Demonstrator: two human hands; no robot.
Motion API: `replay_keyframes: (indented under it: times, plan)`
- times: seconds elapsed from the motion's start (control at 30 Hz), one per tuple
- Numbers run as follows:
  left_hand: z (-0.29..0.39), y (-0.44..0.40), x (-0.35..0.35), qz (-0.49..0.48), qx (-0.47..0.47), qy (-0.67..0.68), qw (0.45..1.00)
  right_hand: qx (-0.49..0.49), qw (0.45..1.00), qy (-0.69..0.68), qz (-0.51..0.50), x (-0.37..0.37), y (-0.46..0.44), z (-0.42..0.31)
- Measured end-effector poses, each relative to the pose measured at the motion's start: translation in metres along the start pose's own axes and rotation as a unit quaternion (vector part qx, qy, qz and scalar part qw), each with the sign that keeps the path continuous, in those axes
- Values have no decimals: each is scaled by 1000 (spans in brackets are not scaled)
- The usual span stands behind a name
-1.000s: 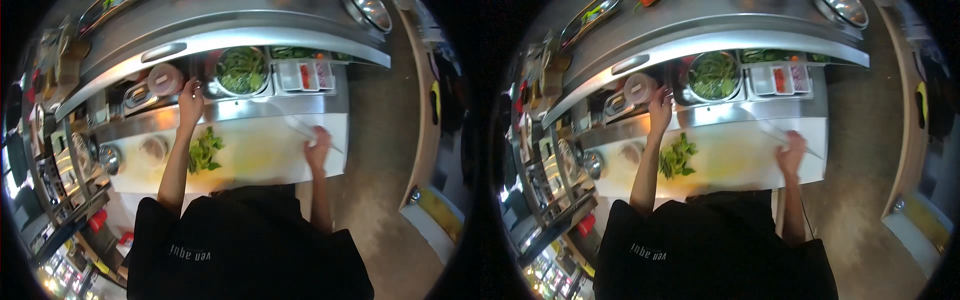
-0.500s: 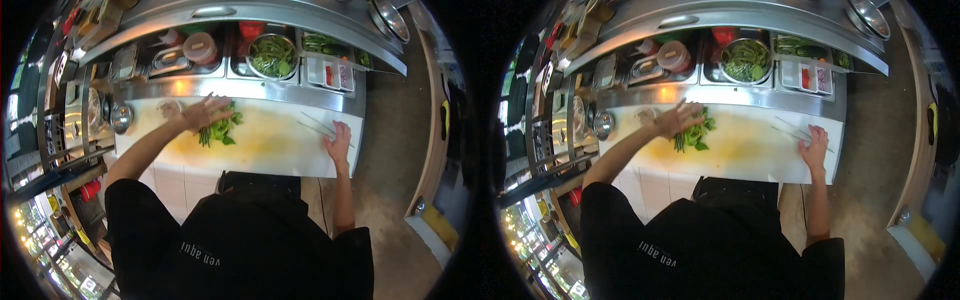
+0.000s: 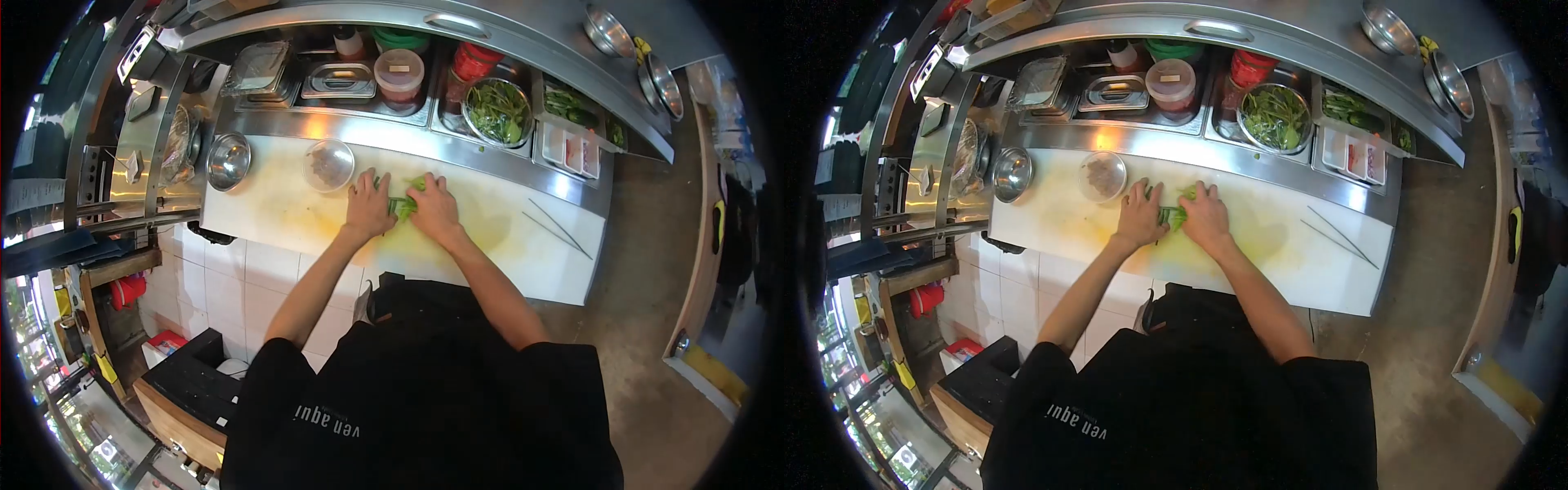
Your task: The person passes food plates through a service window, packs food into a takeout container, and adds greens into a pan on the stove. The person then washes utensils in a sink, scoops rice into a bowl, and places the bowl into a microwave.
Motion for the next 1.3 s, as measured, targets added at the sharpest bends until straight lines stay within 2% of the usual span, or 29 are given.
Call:
replay_keyframes:
  times: [0.03,0.1,0.33,0.37,0.4,0.43,0.5,0.53,0.6,0.63,0.7,0.73,0.8,0.83,0.9,0.93,1.0,1.03,1.17,1.23,1.3]
  plan:
    - [-2,5,1,35,18,1,999,-3,1000,6,-2,1,6,3]
    - [0,12,-1,48,24,7,999,-10,997,-39,67,17,21,12]
    - [-8,20,-23,111,63,17,992,1,973,-87,213,37,48,35]
    - [-12,20,-34,111,62,66,990,-28,963,-148,224,42,53,43]
    - [-7,26,-29,115,62,57,990,-56,948,-210,232,45,57,53]
    - [2,33,-19,130,61,50,988,-53,946,-217,237,48,60,60]
    - [6,36,-18,134,96,66,984,-57,908,-240,338,65,88,83]
    - [14,36,-18,131,96,58,985,-60,906,-247,339,67,99,91]
    - [1,42,-8,208,229,157,938,-115,862,-312,382,74,134,119]
    - [7,34,-13,209,230,152,938,-114,860,-317,382,75,146,129]
    - [-18,42,-23,259,432,97,859,-132,844,-337,396,76,177,149]
    - [-18,34,-25,261,435,93,857,-129,844,-342,394,79,190,155]
    - [-39,35,-46,170,524,80,831,-137,844,-344,388,87,215,169]
    - [-49,44,-55,173,532,78,825,-131,846,-350,381,92,225,174]
    - [-46,38,-59,172,380,29,908,-144,852,-318,389,103,247,184]
    - [-51,44,-56,170,383,22,908,-146,851,-325,387,106,254,189]
    - [-46,37,-63,112,326,-11,939,-171,856,-295,388,112,274,203]
    - [-57,35,-70,91,362,-10,928,-177,846,-311,395,109,281,212]
    - [-64,41,-85,68,376,-41,923,-165,842,-322,401,112,292,224]
    - [-34,35,-75,72,244,-196,947,-158,837,-318,416,116,293,224]
    - [-32,37,-58,77,245,-154,954,-172,826,-354,403,114,289,221]
Point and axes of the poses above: each hand's wrist, its own y-axis away from the middle knuckle, its own x-axis out of the back of the hand, z = x × y, the point moved 10 cm from there along -y, towards the middle knuckle, and after that the axes turned 6 degrees about x, right-handed, at the moved point
